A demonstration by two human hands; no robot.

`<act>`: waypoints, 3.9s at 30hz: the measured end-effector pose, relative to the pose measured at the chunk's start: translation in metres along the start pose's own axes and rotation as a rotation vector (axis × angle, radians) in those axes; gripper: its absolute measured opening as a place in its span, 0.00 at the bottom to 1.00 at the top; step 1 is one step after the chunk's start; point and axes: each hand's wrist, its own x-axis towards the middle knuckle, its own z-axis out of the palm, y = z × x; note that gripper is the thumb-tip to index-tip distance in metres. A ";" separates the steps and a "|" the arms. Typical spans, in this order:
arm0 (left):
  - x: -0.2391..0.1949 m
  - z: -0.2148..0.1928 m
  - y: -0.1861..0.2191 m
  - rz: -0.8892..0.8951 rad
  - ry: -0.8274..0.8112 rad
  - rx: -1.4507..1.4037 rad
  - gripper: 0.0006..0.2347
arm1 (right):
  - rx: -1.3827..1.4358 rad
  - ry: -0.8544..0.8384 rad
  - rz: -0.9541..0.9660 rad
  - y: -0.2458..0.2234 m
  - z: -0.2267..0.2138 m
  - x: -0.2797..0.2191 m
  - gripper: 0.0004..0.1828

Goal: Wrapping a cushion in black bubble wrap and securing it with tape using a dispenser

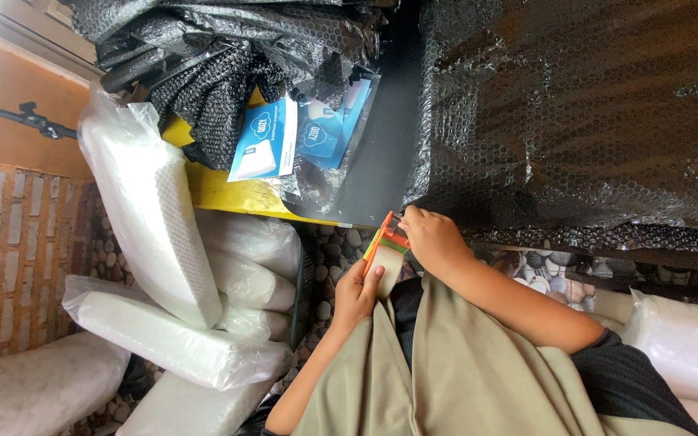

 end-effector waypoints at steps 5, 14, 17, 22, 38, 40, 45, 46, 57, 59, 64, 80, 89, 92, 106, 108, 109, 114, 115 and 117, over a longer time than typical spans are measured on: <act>0.004 0.004 -0.007 -0.072 0.030 -0.009 0.17 | 0.001 -0.119 0.044 -0.001 0.000 0.000 0.08; 0.014 -0.003 -0.016 -0.080 -0.053 -0.184 0.14 | 0.634 -0.236 0.315 -0.027 -0.084 0.028 0.13; 0.012 -0.014 0.003 -0.011 -0.124 -0.149 0.14 | 0.557 -0.235 0.289 -0.010 -0.077 0.027 0.09; 0.006 -0.015 0.011 0.182 -0.106 -0.103 0.19 | 0.631 -0.269 0.314 -0.018 -0.116 0.028 0.06; 0.001 -0.015 -0.034 0.167 -0.055 -0.395 0.16 | 1.126 -0.301 0.462 0.079 -0.089 0.036 0.09; 0.000 -0.018 -0.021 0.176 -0.054 -0.415 0.16 | 1.190 -0.329 0.508 0.084 -0.076 0.035 0.09; 0.001 -0.017 -0.022 0.289 -0.010 -0.478 0.17 | 1.372 -0.470 0.630 0.097 -0.025 0.033 0.07; 0.002 -0.019 -0.019 0.336 0.013 -0.459 0.18 | 1.470 -0.536 0.638 0.094 -0.016 0.032 0.07; 0.005 -0.066 0.024 0.648 0.327 -0.369 0.16 | 1.555 -0.638 0.953 0.069 0.084 -0.022 0.06; 0.016 -0.089 0.030 0.732 0.560 -0.066 0.15 | 1.524 -0.438 0.975 0.067 0.084 -0.033 0.05; 0.119 -0.092 -0.028 0.906 0.628 0.310 0.26 | 1.497 -0.168 0.807 0.056 0.007 0.003 0.06; 0.209 -0.011 -0.063 0.701 0.430 0.712 0.22 | 1.871 0.514 0.575 0.215 -0.090 0.074 0.06; 0.296 0.091 0.053 0.642 -0.251 0.635 0.28 | 1.825 0.551 0.629 0.301 -0.070 0.120 0.10; 0.305 0.092 0.035 0.682 -0.300 0.649 0.33 | 2.001 0.431 0.480 0.316 -0.024 0.102 0.08; 0.337 0.117 -0.007 0.077 -0.259 -0.316 0.22 | 1.886 0.491 0.388 0.277 0.006 0.118 0.08; 0.336 0.126 0.002 0.025 -0.229 -0.379 0.18 | 1.844 0.517 0.413 0.268 0.006 0.123 0.07; 0.335 0.132 0.009 0.022 -0.118 -0.311 0.13 | 1.808 0.521 0.434 0.265 0.006 0.124 0.07; 0.340 0.144 -0.003 0.145 0.062 -0.295 0.12 | 1.746 0.546 0.480 0.253 -0.008 0.132 0.06; 0.339 0.144 -0.004 0.155 0.065 -0.339 0.13 | 1.742 0.554 0.517 0.250 -0.011 0.134 0.05; 0.336 0.141 0.003 0.169 0.070 -0.381 0.13 | 1.738 0.561 0.548 0.235 -0.017 0.145 0.05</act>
